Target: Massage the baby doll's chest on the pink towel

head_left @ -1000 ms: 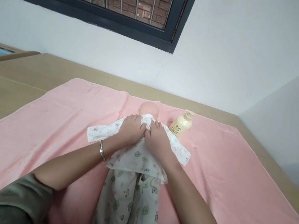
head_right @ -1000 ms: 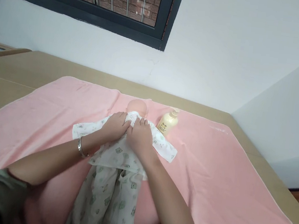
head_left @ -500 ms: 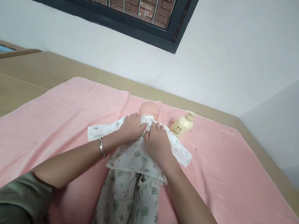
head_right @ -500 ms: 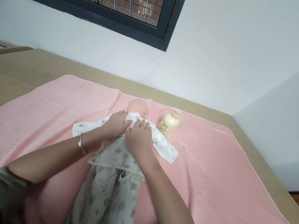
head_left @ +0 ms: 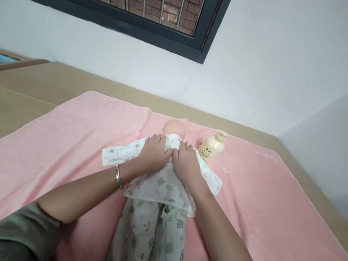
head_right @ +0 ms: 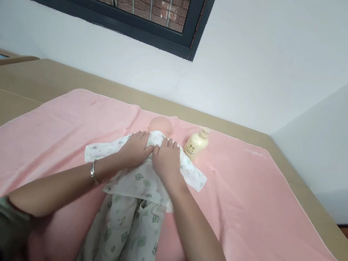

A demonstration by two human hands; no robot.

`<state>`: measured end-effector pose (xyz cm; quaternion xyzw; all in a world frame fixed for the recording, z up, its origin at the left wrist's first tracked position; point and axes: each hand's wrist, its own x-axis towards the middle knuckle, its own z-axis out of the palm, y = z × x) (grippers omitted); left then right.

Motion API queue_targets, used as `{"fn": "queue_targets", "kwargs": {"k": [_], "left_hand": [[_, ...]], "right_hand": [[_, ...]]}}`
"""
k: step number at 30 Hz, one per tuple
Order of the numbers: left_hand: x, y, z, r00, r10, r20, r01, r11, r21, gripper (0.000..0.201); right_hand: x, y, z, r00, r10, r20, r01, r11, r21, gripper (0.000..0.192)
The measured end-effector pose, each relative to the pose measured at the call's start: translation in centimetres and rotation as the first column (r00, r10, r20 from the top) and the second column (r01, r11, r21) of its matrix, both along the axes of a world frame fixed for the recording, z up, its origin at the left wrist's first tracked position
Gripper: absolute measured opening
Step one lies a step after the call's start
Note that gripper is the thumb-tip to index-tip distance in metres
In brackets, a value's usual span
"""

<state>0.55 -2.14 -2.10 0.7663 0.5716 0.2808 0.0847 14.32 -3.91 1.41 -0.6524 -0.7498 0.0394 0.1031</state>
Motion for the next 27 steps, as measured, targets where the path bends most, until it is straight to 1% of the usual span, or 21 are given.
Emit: {"fn": "queue_targets", "kwargs": {"k": [3,6,12,17,22,27], "left_hand": [[-0.2,0.3,0.2,0.993,0.008,-0.116,-0.010,1.000,-0.022,0.042],[-0.1,0.1,0.0,0.990,0.032,-0.139,-0.031,0.999,0.014,0.047],[0.2,0.0,-0.4,0.992,0.062,-0.107,-0.057,0.997,0.052,0.043],[0.2,-0.1,-0.2,0.992,0.053,-0.113,-0.049,0.998,0.044,0.045],[0.2,-0.2,0.1,0.991,0.047,-0.122,-0.046,0.999,0.018,0.048],[0.2,-0.2,0.1,0.992,0.050,-0.112,-0.047,0.999,0.026,0.047]], "right_hand": [[-0.5,-1.1,0.3,0.997,0.076,0.033,-0.077,0.996,0.033,0.051],[-0.2,-1.0,0.6,0.991,0.129,0.024,-0.130,0.991,0.025,0.050],[0.8,1.1,0.4,0.997,0.013,-0.072,-0.015,1.000,-0.027,0.046],[0.8,1.2,0.1,0.998,0.016,-0.056,-0.016,1.000,0.010,0.044],[0.6,1.0,0.1,0.999,0.014,-0.039,-0.013,1.000,0.024,0.042],[0.6,1.1,0.1,0.999,0.014,-0.037,-0.013,0.999,0.030,0.043]]}}
